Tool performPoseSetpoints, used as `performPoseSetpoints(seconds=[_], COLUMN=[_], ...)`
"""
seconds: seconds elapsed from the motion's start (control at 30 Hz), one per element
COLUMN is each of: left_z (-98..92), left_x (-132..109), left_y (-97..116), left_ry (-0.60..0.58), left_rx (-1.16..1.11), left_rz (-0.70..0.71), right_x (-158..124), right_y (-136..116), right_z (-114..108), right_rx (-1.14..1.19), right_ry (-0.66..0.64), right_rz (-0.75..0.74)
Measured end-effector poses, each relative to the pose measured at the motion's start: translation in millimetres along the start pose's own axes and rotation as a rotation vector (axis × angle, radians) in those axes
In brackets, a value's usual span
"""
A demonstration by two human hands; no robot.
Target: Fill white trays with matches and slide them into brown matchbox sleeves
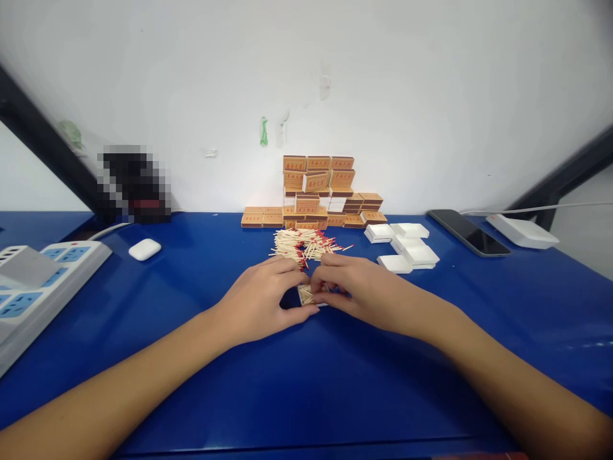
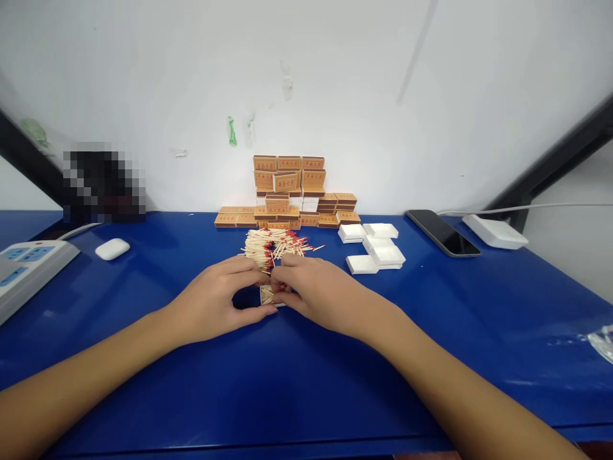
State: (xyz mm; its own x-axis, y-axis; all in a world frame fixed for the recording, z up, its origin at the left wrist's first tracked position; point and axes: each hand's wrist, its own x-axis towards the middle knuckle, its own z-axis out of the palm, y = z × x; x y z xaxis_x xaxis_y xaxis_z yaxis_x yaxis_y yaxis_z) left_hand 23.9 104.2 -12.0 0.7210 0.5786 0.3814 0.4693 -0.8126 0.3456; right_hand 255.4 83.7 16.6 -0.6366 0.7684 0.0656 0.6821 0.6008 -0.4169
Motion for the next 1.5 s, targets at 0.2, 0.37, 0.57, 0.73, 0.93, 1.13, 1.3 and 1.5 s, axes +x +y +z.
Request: performPoseSetpoints(seconds=[0.2, 0.37, 0.57, 0.73, 0.93, 1.13, 1.3, 1.5], left_z=[0.4, 0.6, -0.2, -0.2, -0.2, -0.3, -0.2, -1.2], left_x=[-0.5, -0.7, -1.1, -1.9, -2.1, -2.1, -2.9, -2.2], left_y=[0.0, -0.5, 0.1, -0.3, -1.1, -1.1, -1.3, -0.5], left_ry=[-0.001, 0.002, 0.001, -0.004, -0.009, 0.001, 0.002, -0.025], left_rx=[0.001, 0.004, 0.001, 0.002, 0.001, -0.002, 0.008, 0.005], left_rz=[-0.014, -0.012, -0.009, -0.008, -0.011, -0.005, -0.007, -0.011], right_x=[-2.2, -2.8, -4.2, -10.5, -10.1, -6.4, -3.9, 2.2], right_y=[-0.9, -2.4, -2.1, -0.9, -0.2, -0.6, -1.1, -4.3], right_z=[-1.3, -1.8, -1.8, -8.1, -10.9, -7.4, -7.5, 4.2], right_rx=[-0.005, -0.01, -0.023, 0.03, 0.048, 0.073, 0.053, 0.035], right_ry=[-0.019, -0.031, -0.08, -0.119, -0.081, -0.063, -0.045, 0.04], right_rz=[0.034, 0.06, 0.089, 0.082, 0.078, 0.094, 0.078, 0.056])
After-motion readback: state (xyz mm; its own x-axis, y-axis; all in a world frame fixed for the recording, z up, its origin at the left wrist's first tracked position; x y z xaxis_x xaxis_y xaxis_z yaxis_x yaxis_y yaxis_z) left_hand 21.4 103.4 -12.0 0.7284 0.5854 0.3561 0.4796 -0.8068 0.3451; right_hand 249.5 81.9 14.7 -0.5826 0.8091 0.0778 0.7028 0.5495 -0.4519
